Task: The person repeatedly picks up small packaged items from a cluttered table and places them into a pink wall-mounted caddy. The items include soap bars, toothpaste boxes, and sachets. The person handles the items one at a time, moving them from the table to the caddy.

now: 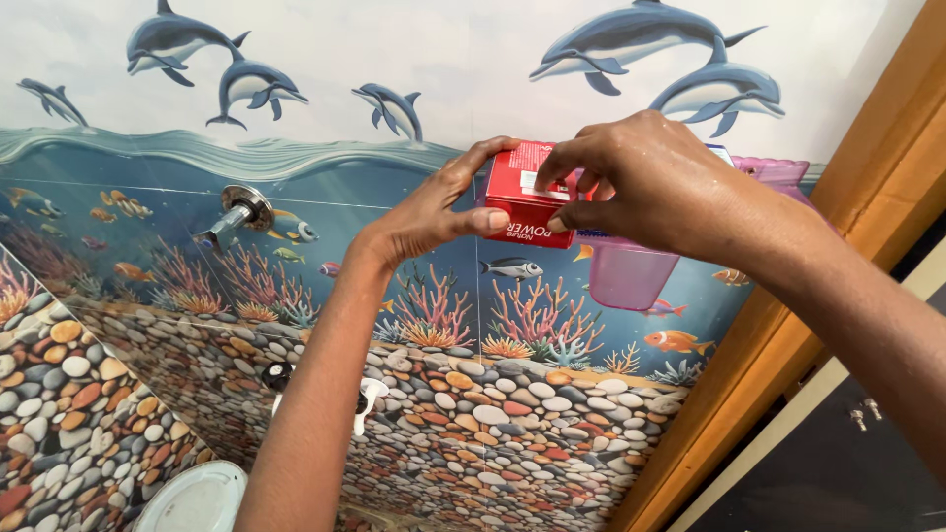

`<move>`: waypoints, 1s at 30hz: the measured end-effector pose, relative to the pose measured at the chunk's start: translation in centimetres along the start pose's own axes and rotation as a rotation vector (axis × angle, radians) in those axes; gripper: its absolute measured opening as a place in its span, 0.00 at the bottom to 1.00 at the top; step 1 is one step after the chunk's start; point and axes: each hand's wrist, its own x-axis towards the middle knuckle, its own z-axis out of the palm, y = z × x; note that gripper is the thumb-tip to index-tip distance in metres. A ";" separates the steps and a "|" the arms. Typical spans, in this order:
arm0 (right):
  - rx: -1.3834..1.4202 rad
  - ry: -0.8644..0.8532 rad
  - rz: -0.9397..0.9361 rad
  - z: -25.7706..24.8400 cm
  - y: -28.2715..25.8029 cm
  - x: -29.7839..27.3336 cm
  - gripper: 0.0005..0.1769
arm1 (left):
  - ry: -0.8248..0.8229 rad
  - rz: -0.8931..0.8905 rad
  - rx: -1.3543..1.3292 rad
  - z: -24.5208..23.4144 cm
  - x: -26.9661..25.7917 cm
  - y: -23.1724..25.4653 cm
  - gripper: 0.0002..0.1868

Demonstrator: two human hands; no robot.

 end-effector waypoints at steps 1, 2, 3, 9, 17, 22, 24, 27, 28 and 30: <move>-0.016 0.007 -0.005 0.1 0.1 0.0 0.23 | -0.018 -0.001 -0.005 -0.1 0.2 -0.1 0.66; -0.032 0.015 -0.010 0.1 0.2 0.1 0.23 | -0.035 -0.001 -0.010 -0.2 0.4 -0.1 0.66; -0.043 0.020 -0.022 0.2 0.2 0.3 0.23 | -0.048 -0.003 -0.023 -0.3 0.4 -0.2 0.66; -0.045 -0.027 0.051 0.6 0.3 0.5 0.24 | -0.075 0.008 -0.060 -0.4 1.0 -0.6 0.66; -0.057 -0.005 0.037 0.8 0.9 1.1 0.22 | -0.021 -0.040 -0.007 0.1 1.7 -1.4 0.71; -0.051 0.005 0.032 0.9 1.1 1.1 0.21 | -0.001 -0.038 0.025 0.2 2.2 -2.4 0.71; -0.053 0.005 0.033 0.9 1.2 1.1 0.20 | 0.008 -0.033 0.044 0.3 2.3 -2.7 0.71; -0.057 0.024 0.010 1.0 1.4 1.2 0.20 | 0.024 -0.034 0.049 0.4 2.5 -3.0 0.70; -0.043 0.028 0.010 1.0 1.5 1.1 0.20 | 0.033 -0.029 0.043 0.5 2.5 -3.0 0.70; -0.013 0.035 0.014 1.2 1.6 1.1 0.19 | 0.060 -0.024 0.034 0.5 2.4 -2.9 0.68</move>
